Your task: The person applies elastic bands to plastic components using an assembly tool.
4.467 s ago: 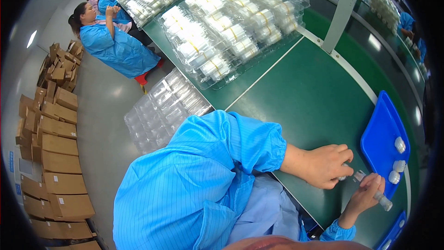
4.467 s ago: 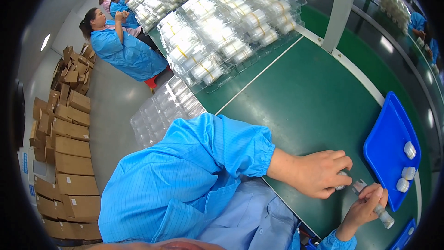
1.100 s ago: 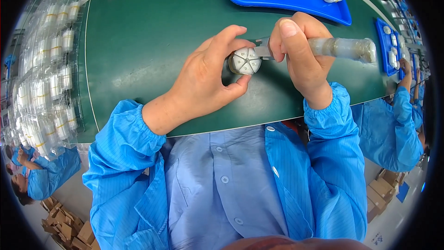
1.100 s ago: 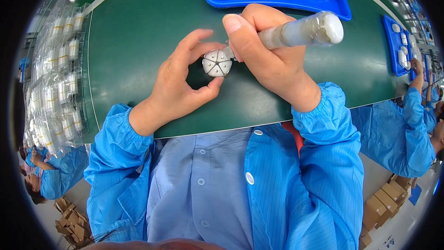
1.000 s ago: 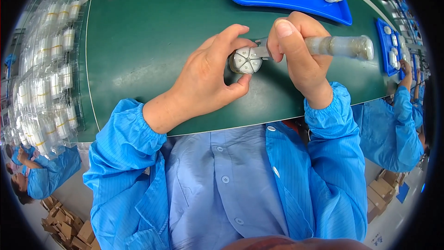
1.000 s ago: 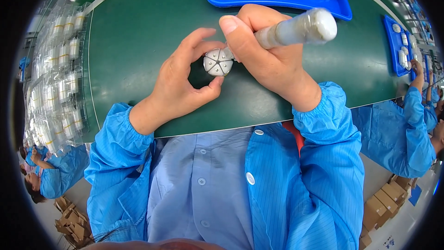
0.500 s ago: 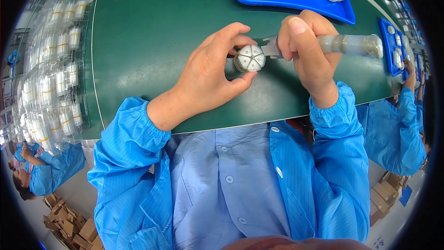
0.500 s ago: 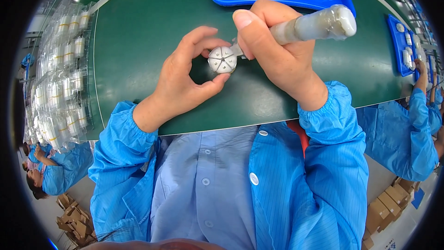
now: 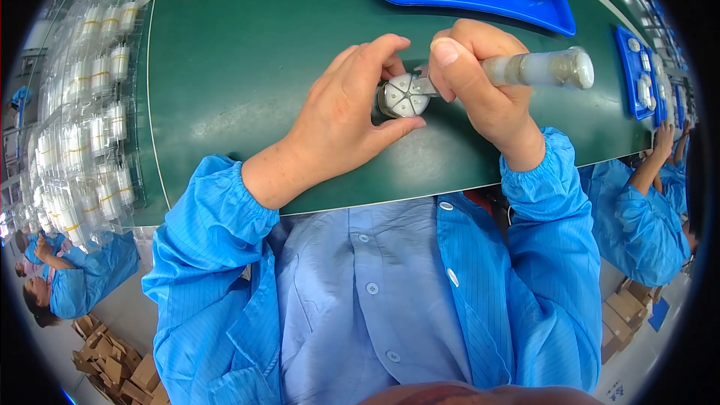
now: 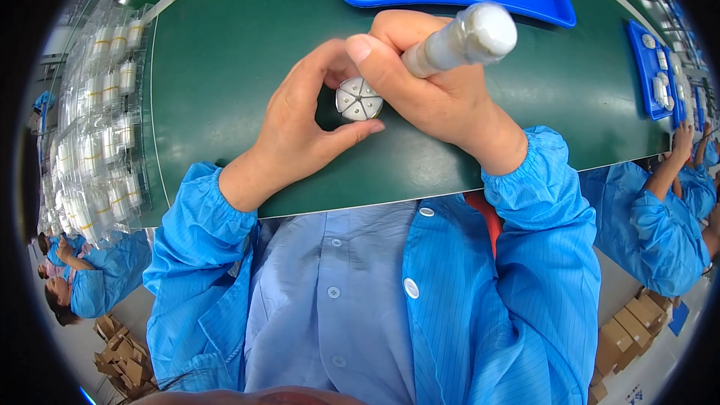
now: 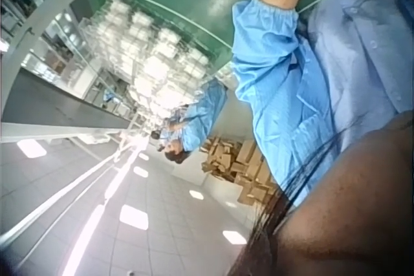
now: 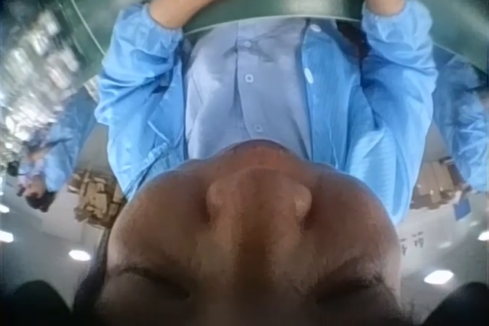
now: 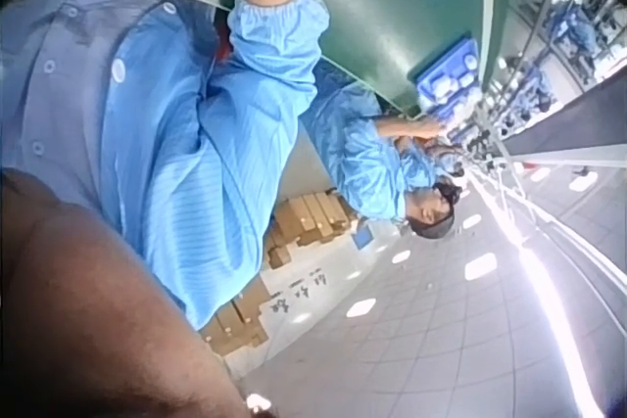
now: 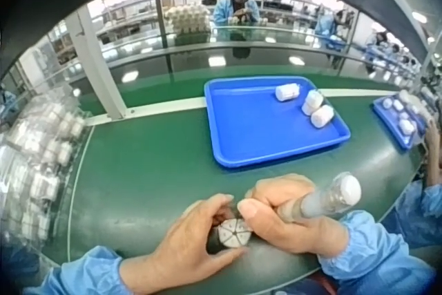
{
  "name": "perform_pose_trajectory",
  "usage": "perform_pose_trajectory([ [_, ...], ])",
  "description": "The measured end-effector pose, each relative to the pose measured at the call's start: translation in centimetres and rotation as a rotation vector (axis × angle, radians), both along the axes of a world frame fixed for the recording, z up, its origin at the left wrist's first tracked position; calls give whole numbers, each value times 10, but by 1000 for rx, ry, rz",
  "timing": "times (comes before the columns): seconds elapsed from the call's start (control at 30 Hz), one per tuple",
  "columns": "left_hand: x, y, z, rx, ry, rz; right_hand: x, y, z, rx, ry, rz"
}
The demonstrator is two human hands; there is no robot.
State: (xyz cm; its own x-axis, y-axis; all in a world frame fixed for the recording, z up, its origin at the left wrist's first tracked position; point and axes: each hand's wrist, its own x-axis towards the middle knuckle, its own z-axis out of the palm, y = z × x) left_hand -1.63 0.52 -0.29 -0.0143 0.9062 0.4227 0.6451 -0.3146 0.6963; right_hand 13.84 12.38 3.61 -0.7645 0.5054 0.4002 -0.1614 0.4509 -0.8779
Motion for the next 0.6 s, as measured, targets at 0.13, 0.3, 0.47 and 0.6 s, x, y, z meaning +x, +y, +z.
perform_pose_trajectory([
  [0.13,-1,-1,-3,-21,-136,-49,1,-1,-1,-129,147,-32],
  [0.3,0,-2,5,-114,-209,-123,1,-1,2,-173,155,-24],
  [0.47,-3,0,-1,-128,-245,-160,1,1,2,-139,129,-6],
  [0.6,-4,0,-2,-134,-242,-187,1,2,1,-117,122,9],
])
